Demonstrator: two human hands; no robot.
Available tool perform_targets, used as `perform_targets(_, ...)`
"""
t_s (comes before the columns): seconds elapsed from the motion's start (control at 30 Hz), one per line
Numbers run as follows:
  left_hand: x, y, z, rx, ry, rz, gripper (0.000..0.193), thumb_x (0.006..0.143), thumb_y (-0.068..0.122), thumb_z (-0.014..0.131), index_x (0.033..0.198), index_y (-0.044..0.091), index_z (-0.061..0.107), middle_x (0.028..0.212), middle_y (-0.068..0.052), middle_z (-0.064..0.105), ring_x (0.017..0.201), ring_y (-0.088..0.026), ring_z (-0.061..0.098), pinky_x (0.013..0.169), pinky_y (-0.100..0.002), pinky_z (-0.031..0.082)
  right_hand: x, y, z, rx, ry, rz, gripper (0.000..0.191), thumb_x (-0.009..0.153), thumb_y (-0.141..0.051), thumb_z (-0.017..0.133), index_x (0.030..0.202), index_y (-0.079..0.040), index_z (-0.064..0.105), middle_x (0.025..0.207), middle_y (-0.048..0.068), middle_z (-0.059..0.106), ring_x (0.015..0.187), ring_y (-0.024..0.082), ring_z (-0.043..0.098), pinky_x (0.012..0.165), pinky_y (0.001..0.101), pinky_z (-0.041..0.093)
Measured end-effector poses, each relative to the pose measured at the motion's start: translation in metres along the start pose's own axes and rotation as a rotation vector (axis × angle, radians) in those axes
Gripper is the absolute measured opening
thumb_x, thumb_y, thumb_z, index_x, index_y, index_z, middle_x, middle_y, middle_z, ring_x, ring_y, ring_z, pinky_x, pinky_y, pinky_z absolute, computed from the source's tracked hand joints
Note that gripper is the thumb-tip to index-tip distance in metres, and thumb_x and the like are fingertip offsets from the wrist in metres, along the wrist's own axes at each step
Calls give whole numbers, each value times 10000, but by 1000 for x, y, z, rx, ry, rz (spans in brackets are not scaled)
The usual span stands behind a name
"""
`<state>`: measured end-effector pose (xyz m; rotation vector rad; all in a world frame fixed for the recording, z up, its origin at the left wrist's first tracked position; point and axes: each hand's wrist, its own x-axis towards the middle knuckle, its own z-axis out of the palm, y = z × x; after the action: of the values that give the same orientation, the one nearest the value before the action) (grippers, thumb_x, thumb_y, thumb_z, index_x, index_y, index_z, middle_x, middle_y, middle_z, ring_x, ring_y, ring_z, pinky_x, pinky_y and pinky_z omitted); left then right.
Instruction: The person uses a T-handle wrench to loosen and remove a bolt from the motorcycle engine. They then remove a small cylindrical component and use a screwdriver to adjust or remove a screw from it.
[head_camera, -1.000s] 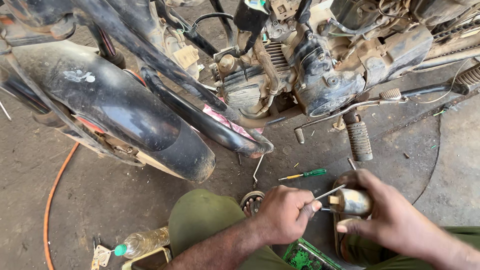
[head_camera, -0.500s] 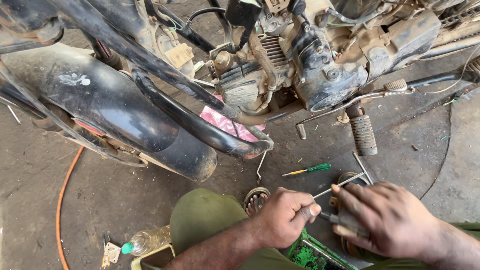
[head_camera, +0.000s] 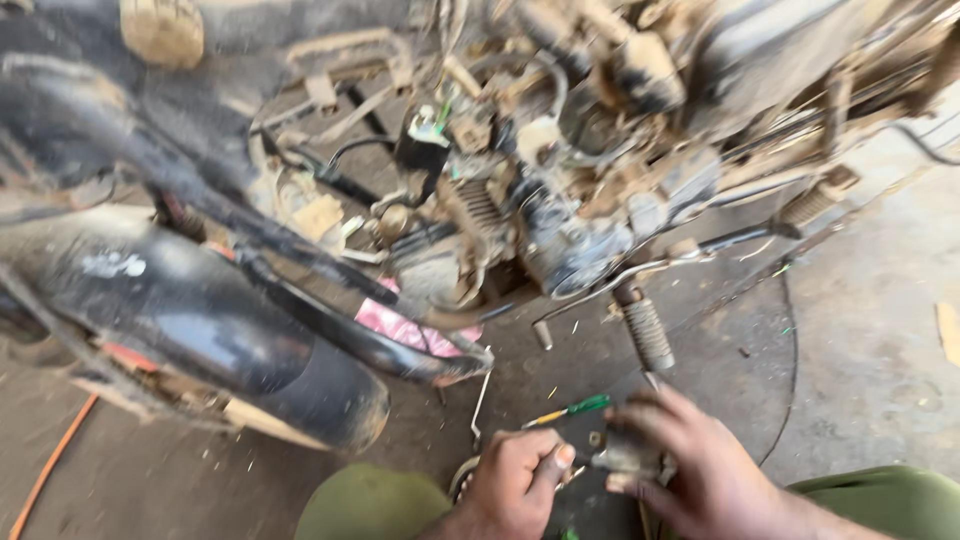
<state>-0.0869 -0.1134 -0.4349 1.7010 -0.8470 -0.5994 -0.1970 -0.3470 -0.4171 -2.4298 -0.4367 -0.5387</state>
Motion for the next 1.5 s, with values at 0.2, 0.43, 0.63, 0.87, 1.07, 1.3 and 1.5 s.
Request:
perform_targets(0.2, -5, -37, 13, -72, -134, 49, 379, 1052, 209, 600, 722, 23, 592, 633, -80, 614, 589, -127, 599, 568, -331, 473, -10, 8, 15, -156, 10, -365, 301, 893, -255, 809, 1103, -47, 750, 1010, 110, 703, 821, 244, 655, 650, 384, 553)
perform_targets(0.43, -10, -76, 22, -208, -261, -88, 427, 1065, 333, 638, 743, 53, 626, 637, -21, 580, 642, -71, 544, 607, -289, 458, -16, 15, 38, 95, 254, -225, 315, 1019, -347, 655, 1018, -37, 708, 916, 95, 679, 835, 280, 688, 719, 390, 573)
perform_targets(0.63, -8, -97, 18, -304, -314, -66, 432, 1102, 312, 603, 756, 53, 622, 674, 22, 558, 654, -52, 521, 610, -271, 420, -1, 7, 28, 530, -36, 94, 476, 999, -426, 616, 1156, 22, 659, 1086, 177, 707, 947, 311, 751, 803, 417, 613)
perform_targets(0.87, -6, -90, 6, -347, -265, -237, 413, 1062, 293, 597, 715, 71, 612, 600, 25, 555, 567, -39, 497, 550, -252, 395, -8, 12, 19, 336, -195, -9, 465, 912, -248, 790, 1274, 8, 651, 1252, 212, 659, 1165, 361, 687, 922, 442, 594)
perform_targets(1.07, -3, -109, 6, -429, -451, -81, 433, 1110, 293, 582, 735, 85, 524, 681, 57, 498, 679, -19, 455, 623, -255, 382, -48, 45, 36, 11, -82, -253, 432, 973, -242, 766, 1338, -46, 643, 1095, 94, 707, 999, 241, 759, 827, 367, 651)
perform_targets(1.3, -5, -121, 26, -249, -368, -76, 472, 1095, 344, 623, 731, 60, 525, 651, 17, 462, 685, -41, 466, 614, -320, 393, -88, 78, 52, -87, -339, -245, 415, 1017, -240, 636, 1368, -19, 608, 1071, 104, 709, 928, 257, 763, 750, 399, 616)
perform_targets(1.5, -17, -104, 27, 141, -146, 229, 422, 1032, 307, 680, 724, 47, 555, 605, -95, 535, 550, -217, 613, 524, -428, 445, -93, 31, 83, -166, -44, -51, 381, 917, -294, 715, 1294, -255, 755, 954, 14, 710, 852, 165, 727, 755, 320, 565)
